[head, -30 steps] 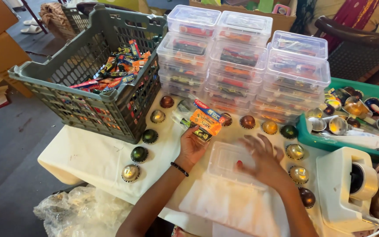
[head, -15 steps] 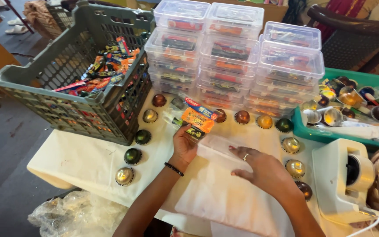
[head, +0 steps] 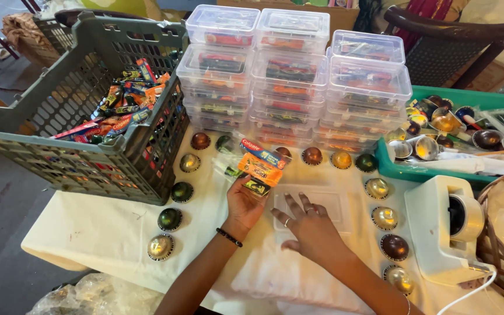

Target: The person packs small candy bars into clear plastic containers. They pick up candies from a green crate, place them into the containers, and then close the lids. The person also handles small metallic domes on the table.

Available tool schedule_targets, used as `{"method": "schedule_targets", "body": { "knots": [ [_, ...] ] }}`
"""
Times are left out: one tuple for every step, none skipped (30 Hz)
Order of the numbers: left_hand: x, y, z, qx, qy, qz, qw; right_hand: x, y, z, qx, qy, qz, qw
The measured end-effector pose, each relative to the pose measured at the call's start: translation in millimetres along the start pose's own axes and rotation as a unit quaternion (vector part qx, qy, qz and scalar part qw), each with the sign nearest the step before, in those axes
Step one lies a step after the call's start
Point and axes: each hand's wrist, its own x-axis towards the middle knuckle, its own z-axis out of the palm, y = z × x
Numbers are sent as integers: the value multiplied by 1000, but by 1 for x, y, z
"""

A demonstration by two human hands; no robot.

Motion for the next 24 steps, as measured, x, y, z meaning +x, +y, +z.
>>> {"method": "schedule_targets", "body": {
  "knots": [
    [-5,0,7,-5,2,-2,1000,-2,1,9,-12,24,-9,1000],
    [-7,1,6,-6,2,-2,1000,-1,2,9,-12,23,-9,1000],
    [-8,2,7,-12,-6,1,1000,0,4,10,-4,20,-9,1000],
    [-10,3,8,-19,-15,5,1000,2,6,10,5,17,-10,1000],
    [-9,4,9,-19,-15,7,1000,4,7,5,4,17,-12,1000],
    [-9,4,9,-24,-20,11,999,6,7,0,21,15,-13,1000],
    [-10,6,9,-27,-23,16,999,8,7,-4,40,12,-15,999],
    [-7,8,5,-27,-22,19,999,11,6,-16,41,12,-18,999],
    [-5,10,1,-31,-15,20,999,14,4,-27,61,13,-8,998],
    [-2,13,-3,-35,-7,21,999,17,3,-38,81,14,2,997],
    [-3,14,-2,-35,-6,23,999,21,4,-44,83,13,0,997],
    [-4,14,0,-37,-2,19,999,25,5,-50,64,26,8,998],
    [-4,16,1,-41,0,16,999,29,7,-56,45,39,14,998],
    [-5,16,5,-40,1,19,999,36,12,-57,45,39,12,998],
    [-5,16,8,-40,-7,19,999,44,17,-58,17,55,12,998],
    [-6,17,12,-40,-14,19,999,51,22,-59,-12,71,11,997],
    [-5,19,7,-39,-12,22,999,61,38,-56,-9,70,7,997],
    [-4,20,3,-38,-21,21,999,71,54,-52,-60,62,21,996],
    [-2,22,-1,-37,-32,20,999,82,70,-50,-112,56,34,992],
    [-3,26,-1,-37,-31,24,999,86,80,-56,-111,57,31,992],
    [-1,28,0,-35,-34,20,999,89,93,-65,-63,78,26,995],
    [1,30,0,-34,-38,17,999,93,105,-73,-16,99,21,995],
    [-1,33,8,-34,-40,17,998,90,108,-76,-17,100,21,995],
    [-2,35,16,-23,-34,1,999,88,112,-78,70,106,45,991]
  ]
}}
